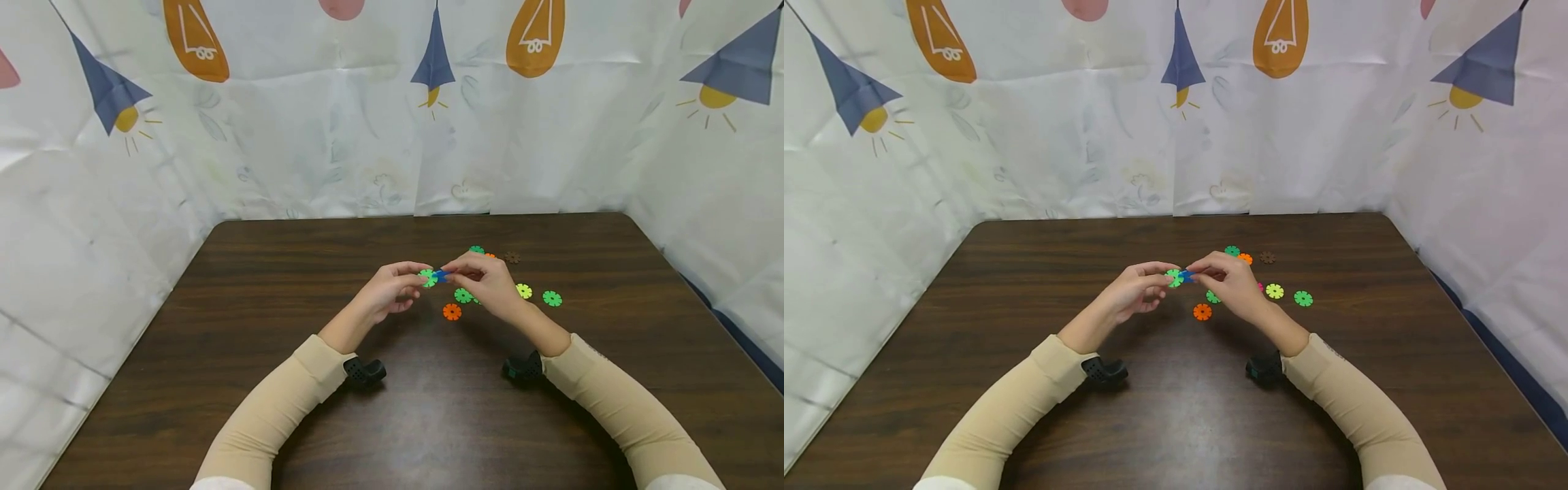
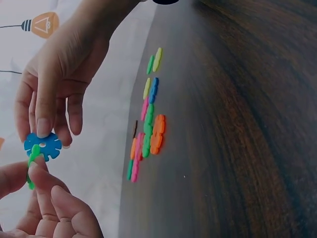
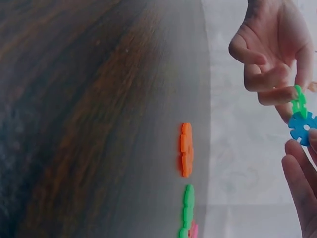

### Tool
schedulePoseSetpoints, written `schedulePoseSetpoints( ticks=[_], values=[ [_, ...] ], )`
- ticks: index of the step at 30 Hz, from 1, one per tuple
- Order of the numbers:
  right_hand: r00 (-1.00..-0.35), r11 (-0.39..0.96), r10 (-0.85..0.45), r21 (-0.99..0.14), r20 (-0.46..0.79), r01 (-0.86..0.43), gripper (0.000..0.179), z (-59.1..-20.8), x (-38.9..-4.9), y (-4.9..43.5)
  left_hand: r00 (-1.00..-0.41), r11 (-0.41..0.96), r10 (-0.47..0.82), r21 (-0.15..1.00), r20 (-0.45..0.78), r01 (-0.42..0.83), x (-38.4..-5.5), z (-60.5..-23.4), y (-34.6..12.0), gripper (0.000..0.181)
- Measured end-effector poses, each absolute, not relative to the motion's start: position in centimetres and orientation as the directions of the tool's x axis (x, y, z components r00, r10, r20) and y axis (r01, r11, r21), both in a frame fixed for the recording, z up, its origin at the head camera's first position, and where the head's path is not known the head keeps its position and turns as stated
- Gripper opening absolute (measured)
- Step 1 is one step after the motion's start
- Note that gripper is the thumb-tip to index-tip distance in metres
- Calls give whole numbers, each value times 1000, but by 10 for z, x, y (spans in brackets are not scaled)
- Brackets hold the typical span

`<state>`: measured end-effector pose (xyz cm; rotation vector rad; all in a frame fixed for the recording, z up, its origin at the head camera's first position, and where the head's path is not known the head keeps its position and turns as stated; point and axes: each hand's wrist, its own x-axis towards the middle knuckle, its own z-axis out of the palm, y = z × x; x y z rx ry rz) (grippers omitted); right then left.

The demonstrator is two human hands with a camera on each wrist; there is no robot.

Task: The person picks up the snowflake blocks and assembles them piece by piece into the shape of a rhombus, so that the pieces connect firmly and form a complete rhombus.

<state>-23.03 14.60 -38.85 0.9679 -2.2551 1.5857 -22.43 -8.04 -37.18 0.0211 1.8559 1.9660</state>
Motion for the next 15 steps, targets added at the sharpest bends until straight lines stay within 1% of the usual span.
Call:
schedulePoseSetpoints(
  ticks=[8,15],
  values=[
    [-773,230,-387,-759,503,-609,15,-389,-232,147,-910,-4,304,955,-283,-298,-225,-374,-83,31],
    [-788,199,-376,-789,487,-582,15,-389,-232,147,-909,-5,305,954,-283,-299,-226,-376,-83,35]
  ],
)
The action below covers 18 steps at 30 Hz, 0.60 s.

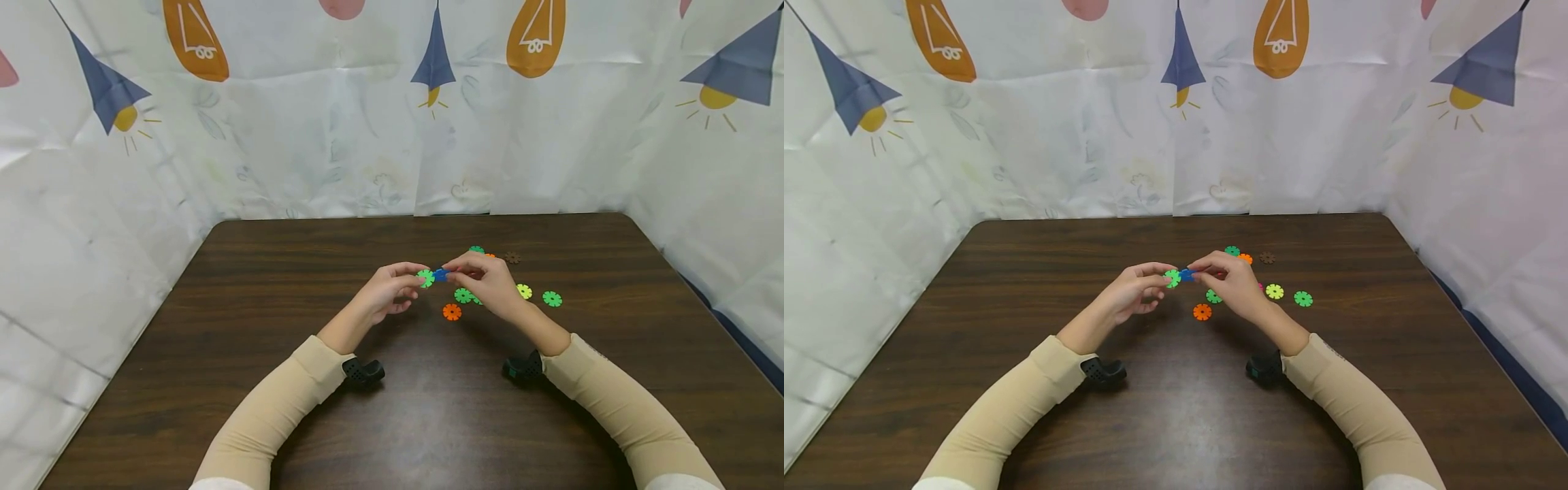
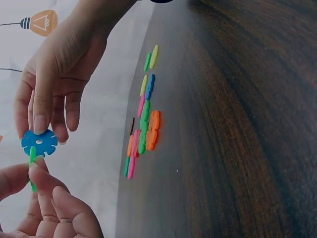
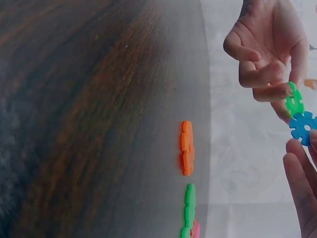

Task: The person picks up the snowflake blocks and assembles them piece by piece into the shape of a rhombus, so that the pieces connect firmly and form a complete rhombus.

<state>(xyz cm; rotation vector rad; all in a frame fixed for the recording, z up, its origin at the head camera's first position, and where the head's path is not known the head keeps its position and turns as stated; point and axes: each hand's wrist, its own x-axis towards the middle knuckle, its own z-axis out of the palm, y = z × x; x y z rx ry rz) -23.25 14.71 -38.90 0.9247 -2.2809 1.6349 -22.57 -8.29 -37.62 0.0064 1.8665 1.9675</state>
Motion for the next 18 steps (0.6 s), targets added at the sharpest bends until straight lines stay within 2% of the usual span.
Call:
schedulePoseSetpoints(
  ticks=[18],
  values=[
    [-797,188,-368,-801,479,-568,14,-390,-231,147,-929,-21,248,957,-275,-289,-225,-377,-82,25]
  ],
)
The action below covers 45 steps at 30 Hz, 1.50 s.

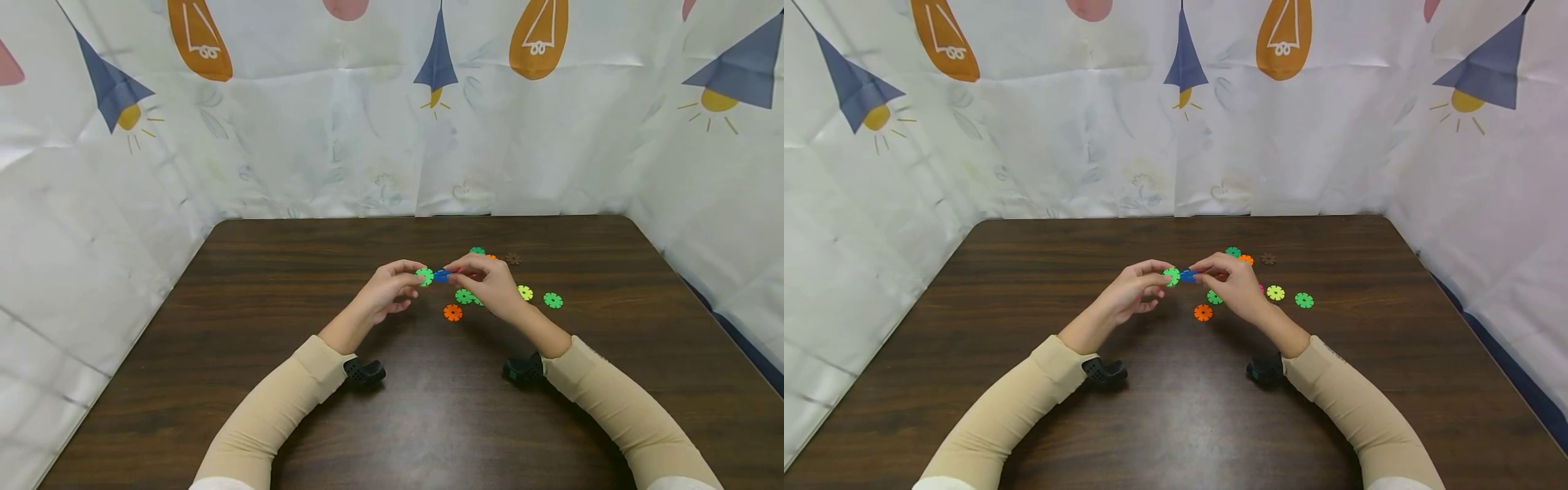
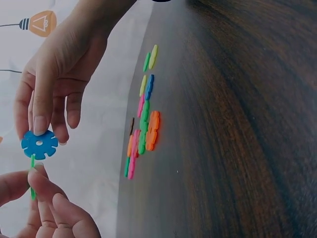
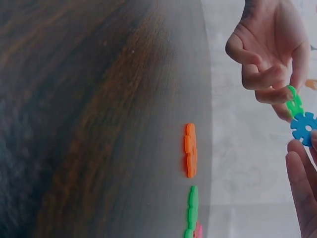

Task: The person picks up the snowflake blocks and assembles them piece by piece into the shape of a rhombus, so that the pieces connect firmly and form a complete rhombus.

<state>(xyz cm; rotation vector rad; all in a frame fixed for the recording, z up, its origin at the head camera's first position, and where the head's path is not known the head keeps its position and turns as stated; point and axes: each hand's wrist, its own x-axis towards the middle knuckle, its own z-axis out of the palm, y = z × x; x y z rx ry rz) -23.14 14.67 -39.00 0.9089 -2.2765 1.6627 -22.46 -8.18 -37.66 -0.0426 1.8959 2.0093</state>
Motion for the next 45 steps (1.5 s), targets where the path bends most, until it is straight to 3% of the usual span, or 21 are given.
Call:
schedulePoseSetpoints(
  ticks=[12,35,45],
  values=[
    [-790,185,-355,-790,500,-584,13,-393,-230,145,-932,-21,237,958,-273,-286,-223,-376,-80,18],
    [-885,39,-303,-923,354,-383,15,-390,-228,137,-926,-96,227,939,-302,-330,-220,-372,-76,14],
    [-877,-18,-282,-916,389,-401,13,-392,-224,134,-935,-78,211,948,-286,-307,-221,-368,-76,18]
  ],
)
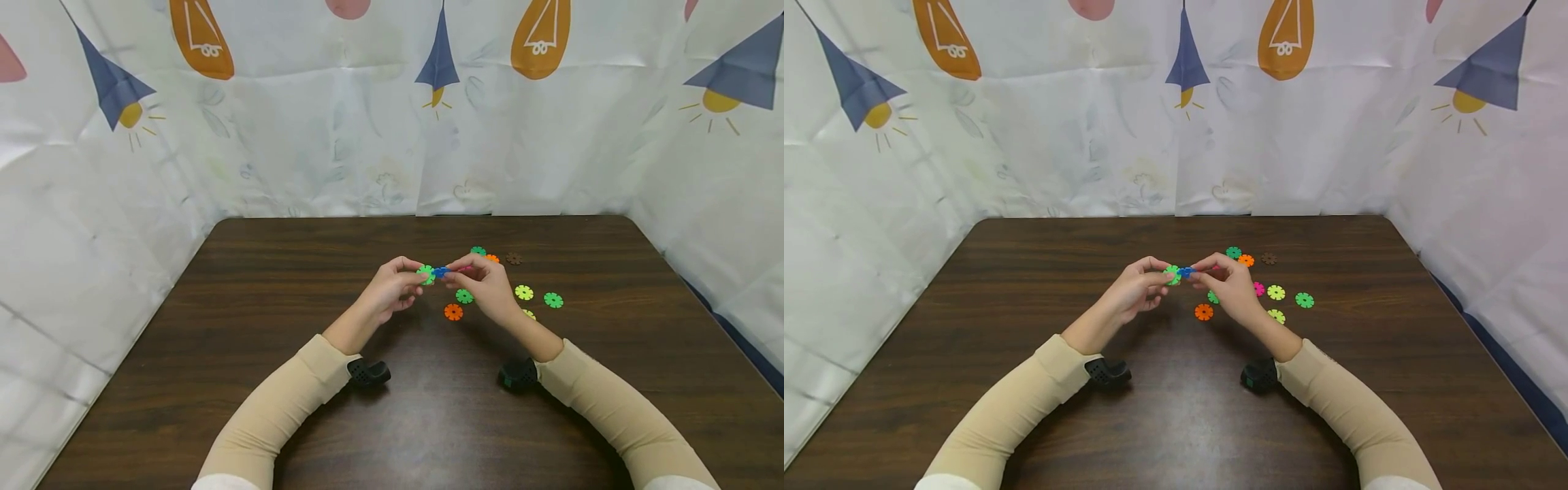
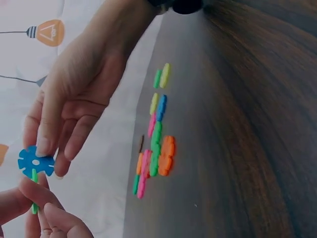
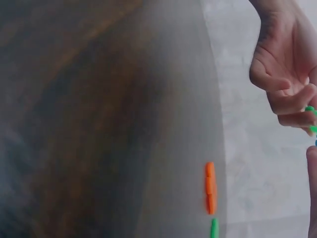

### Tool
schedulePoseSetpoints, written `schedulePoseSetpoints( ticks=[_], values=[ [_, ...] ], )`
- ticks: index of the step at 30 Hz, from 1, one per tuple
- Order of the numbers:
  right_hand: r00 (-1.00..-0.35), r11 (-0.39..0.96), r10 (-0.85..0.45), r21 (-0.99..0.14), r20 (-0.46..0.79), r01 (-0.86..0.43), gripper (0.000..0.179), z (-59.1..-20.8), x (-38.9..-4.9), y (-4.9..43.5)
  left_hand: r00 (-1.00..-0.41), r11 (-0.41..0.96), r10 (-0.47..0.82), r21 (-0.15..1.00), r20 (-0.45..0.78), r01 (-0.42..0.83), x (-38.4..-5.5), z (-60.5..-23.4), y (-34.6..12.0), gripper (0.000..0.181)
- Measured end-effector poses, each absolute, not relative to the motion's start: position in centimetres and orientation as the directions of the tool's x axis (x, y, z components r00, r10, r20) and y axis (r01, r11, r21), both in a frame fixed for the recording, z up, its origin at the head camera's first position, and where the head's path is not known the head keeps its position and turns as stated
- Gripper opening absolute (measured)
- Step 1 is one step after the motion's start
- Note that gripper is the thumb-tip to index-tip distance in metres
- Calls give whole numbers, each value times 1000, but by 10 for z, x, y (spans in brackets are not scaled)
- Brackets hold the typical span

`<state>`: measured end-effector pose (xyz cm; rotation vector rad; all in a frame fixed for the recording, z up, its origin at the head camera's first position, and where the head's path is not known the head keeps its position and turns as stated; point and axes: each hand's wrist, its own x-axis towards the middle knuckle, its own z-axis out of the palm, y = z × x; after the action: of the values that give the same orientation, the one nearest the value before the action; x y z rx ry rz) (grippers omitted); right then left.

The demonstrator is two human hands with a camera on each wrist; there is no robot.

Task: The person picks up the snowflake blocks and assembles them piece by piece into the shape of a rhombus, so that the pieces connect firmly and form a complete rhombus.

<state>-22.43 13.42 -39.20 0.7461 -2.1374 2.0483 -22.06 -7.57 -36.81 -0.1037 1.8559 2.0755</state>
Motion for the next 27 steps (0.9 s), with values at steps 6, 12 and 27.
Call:
schedulePoseSetpoints(
  ticks=[6,12,27],
  values=[
    [-856,-84,-267,-896,442,-436,11,-395,-221,133,-933,-126,214,939,-289,-320,-221,-368,-74,12],
    [-840,-84,-274,-882,469,-464,11,-401,-222,135,-930,-178,218,925,-296,-336,-220,-370,-69,11],
    [-844,48,-397,-910,362,-413,15,-388,-235,144,-897,-94,303,926,-322,-364,-227,-365,-82,12]
  ],
)
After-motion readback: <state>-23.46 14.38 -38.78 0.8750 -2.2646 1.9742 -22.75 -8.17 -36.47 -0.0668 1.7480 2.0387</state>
